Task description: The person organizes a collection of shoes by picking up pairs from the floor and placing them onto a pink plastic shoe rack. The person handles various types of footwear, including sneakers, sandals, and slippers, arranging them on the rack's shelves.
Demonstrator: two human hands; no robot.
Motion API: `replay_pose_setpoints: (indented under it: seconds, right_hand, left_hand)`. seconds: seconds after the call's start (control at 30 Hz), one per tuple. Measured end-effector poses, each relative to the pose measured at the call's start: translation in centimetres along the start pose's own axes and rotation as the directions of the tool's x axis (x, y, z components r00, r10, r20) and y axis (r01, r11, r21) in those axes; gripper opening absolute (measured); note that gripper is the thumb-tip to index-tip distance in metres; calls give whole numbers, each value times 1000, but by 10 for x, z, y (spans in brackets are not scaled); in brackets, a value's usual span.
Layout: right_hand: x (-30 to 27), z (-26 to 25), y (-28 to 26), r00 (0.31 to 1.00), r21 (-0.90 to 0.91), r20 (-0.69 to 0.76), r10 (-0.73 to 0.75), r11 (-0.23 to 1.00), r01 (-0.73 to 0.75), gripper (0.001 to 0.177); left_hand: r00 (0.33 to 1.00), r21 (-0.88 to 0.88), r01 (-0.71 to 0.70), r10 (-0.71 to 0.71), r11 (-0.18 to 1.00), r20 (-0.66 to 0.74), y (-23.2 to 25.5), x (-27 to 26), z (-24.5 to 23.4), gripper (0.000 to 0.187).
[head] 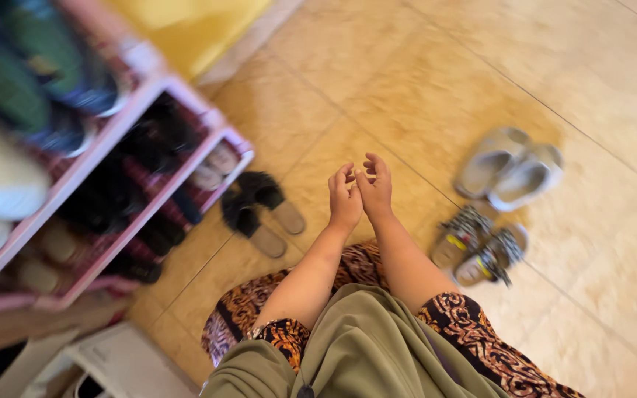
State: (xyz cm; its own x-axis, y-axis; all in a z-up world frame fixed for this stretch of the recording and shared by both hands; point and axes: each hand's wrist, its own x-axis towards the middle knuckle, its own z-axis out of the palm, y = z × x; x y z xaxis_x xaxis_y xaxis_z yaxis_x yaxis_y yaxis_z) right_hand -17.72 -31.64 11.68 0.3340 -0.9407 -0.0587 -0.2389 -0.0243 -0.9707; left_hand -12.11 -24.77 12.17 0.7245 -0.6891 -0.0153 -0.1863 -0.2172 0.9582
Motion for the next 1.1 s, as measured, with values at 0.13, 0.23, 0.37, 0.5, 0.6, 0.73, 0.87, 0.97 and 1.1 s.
replay_pose_setpoints:
  seconds: [0.13,0.23,0.37,0.5,0.6,0.73,0.87,0.97,1.1]
  right_hand:
    - [-7,-81,12,991,44,-133,32,999,-26,44]
    - [-16,-138,30,975,90,-222,30,996,-10,42]
    - [-37,-207,55,922,88,-383,48,996,-16,40]
    - [-64,-266,79,867,191,-477,146,980,-60,38]
    - [-80,-298,100,811,266,-543,218,961,-80,37]
    - [-103,-323,129,727,217,-637,258,964,-152,35]
    - [-124,-334,154,639,103,-722,266,954,-280,40]
    - [-140,-332,175,571,-1,-764,300,885,-466,51]
    - [-157,-319,199,475,50,-761,443,769,-637,78]
  left_hand:
    - [985,-59,-4,14,998,170,43,-28,59,43]
    - [952,-105,-40,70,994,298,66,-50,104,41]
    - [883,-105,-54,96,993,460,80,-85,162,43]
    - [797,-112,-159,194,981,572,85,-124,212,47]
    - [723,-151,-252,289,956,628,86,-149,243,49]
    - [644,-155,-297,318,942,696,83,-176,271,49]
    - [603,-92,-301,264,949,753,71,-192,283,50]
    - [617,1,-421,285,907,733,58,-199,281,50]
    - [755,273,-490,246,827,608,34,-202,272,57]
